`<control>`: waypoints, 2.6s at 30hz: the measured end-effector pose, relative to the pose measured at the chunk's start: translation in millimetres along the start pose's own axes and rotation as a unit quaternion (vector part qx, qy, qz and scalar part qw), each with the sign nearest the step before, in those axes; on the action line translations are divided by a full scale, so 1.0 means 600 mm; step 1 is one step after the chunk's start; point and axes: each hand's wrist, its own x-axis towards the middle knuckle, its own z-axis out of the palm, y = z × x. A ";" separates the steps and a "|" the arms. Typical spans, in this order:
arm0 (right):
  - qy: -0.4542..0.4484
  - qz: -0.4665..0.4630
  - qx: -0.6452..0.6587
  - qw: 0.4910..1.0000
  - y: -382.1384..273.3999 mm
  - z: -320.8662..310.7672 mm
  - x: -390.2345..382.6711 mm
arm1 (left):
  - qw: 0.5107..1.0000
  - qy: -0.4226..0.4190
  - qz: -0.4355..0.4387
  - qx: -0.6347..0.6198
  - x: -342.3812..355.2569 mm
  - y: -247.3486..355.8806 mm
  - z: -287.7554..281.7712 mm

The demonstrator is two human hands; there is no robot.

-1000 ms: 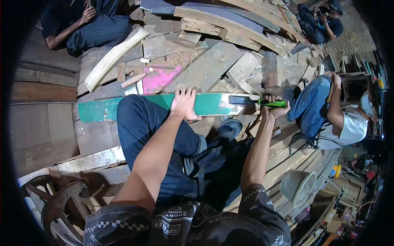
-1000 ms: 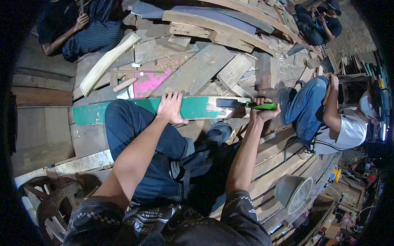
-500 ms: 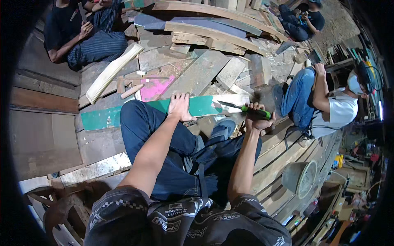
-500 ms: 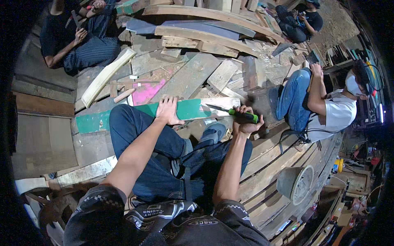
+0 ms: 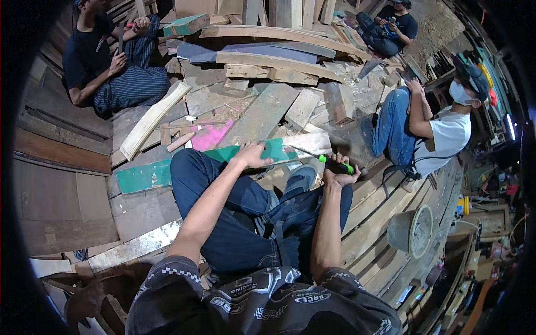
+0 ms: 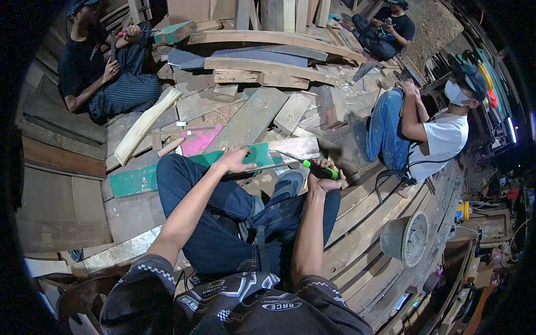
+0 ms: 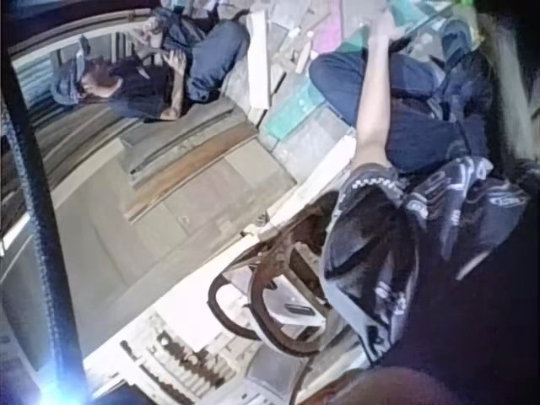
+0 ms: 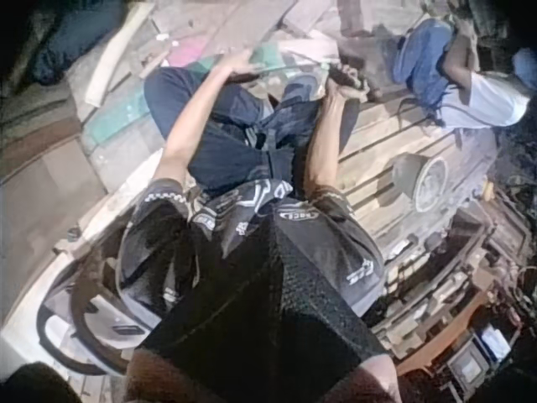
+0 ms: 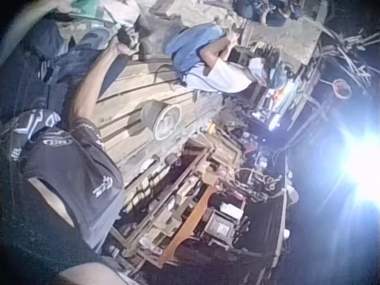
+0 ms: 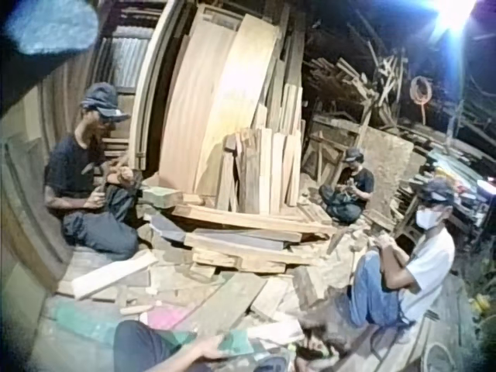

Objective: The person is using a chisel to carve or shape a piece of wood while sitting on a workshop floor.

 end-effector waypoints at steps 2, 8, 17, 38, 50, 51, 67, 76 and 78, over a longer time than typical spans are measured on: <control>0.029 -0.021 0.010 0.999 0.000 -0.003 0.000 | 0.992 -0.035 0.058 -0.104 -0.001 -0.004 0.003; -0.041 -0.027 -0.023 0.999 0.013 0.023 -0.002 | 0.956 0.011 0.021 -0.293 -0.027 0.006 -0.014; -0.194 0.028 0.061 0.979 0.000 0.099 -0.028 | 0.804 -0.099 -0.009 -0.586 -0.028 0.057 -0.034; 0.017 0.019 0.072 0.997 0.007 0.073 -0.022 | 0.906 0.086 0.080 -0.407 -0.011 0.035 -0.004; 0.016 0.025 -0.012 0.999 0.018 0.005 0.020 | 0.764 -0.050 0.099 -0.635 -0.019 0.037 -0.013; 0.017 0.026 -0.012 0.999 0.020 0.001 0.020 | 0.752 -0.051 0.105 -0.649 -0.020 0.036 -0.012; 0.013 0.063 0.069 0.996 0.041 -0.039 0.006 | 0.779 -0.072 0.111 -0.613 -0.006 0.027 0.009; 0.097 -0.012 -0.013 0.995 0.041 -0.068 0.010 | 0.961 0.088 0.007 -0.263 -0.004 0.002 0.010; 0.114 -0.010 0.011 0.993 0.044 -0.067 0.009 | 0.969 0.081 0.000 -0.235 -0.001 -0.003 0.012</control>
